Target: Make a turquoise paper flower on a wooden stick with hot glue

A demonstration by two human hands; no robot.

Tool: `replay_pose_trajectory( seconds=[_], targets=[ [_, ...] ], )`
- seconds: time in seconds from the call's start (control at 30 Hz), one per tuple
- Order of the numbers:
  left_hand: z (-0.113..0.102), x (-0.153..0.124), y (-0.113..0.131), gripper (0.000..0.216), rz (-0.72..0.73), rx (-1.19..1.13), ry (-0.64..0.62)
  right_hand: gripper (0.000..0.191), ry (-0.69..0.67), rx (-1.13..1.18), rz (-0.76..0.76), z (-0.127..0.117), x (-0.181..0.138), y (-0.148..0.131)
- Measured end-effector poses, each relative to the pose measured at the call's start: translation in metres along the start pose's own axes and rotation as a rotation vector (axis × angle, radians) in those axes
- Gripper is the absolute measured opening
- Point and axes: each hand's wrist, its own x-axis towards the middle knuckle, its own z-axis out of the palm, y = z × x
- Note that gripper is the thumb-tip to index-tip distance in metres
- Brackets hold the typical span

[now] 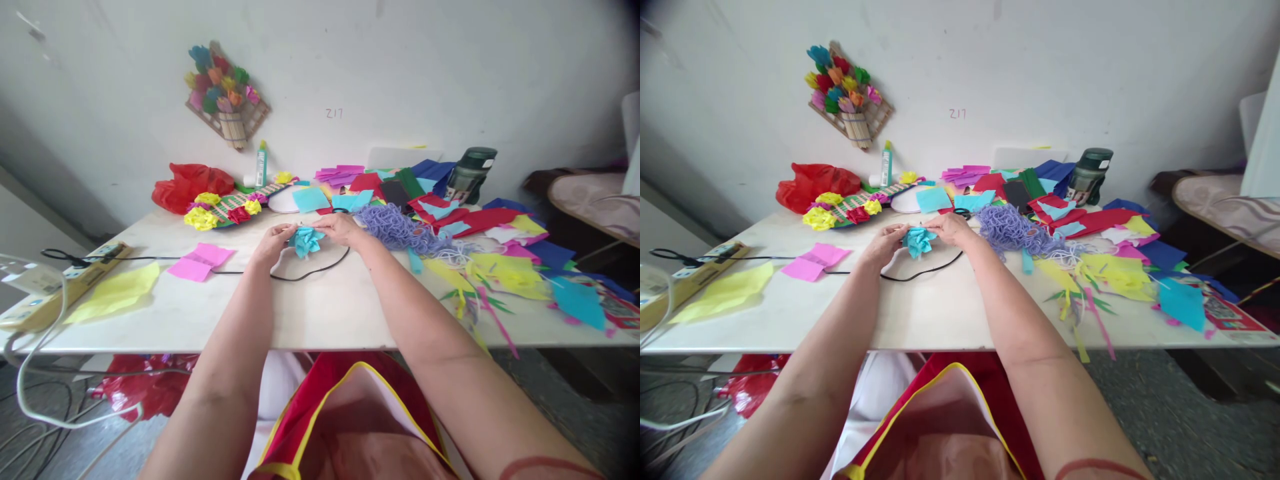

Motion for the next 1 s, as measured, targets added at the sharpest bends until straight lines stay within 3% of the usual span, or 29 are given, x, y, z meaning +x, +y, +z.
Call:
replay_pose_trajectory(
  seconds=[0.27, 0.7, 1.0],
  targets=[
    [0.001, -0.003, 0.007, 0.063, -0.003, -0.033, 0.024, 0.032, -0.003, -0.043, -0.013, -0.003, 0.0, -0.005],
    [0.002, -0.005, 0.008, 0.05, -0.059, -0.113, 0.018, 0.032, 0.014, -0.075, -0.019, -0.004, -0.002, -0.011],
    [-0.002, -0.004, 0.005, 0.052, -0.068, -0.153, 0.009, 0.026, 0.037, -0.085, 0.108, -0.013, -0.008, -0.024]
  ],
)
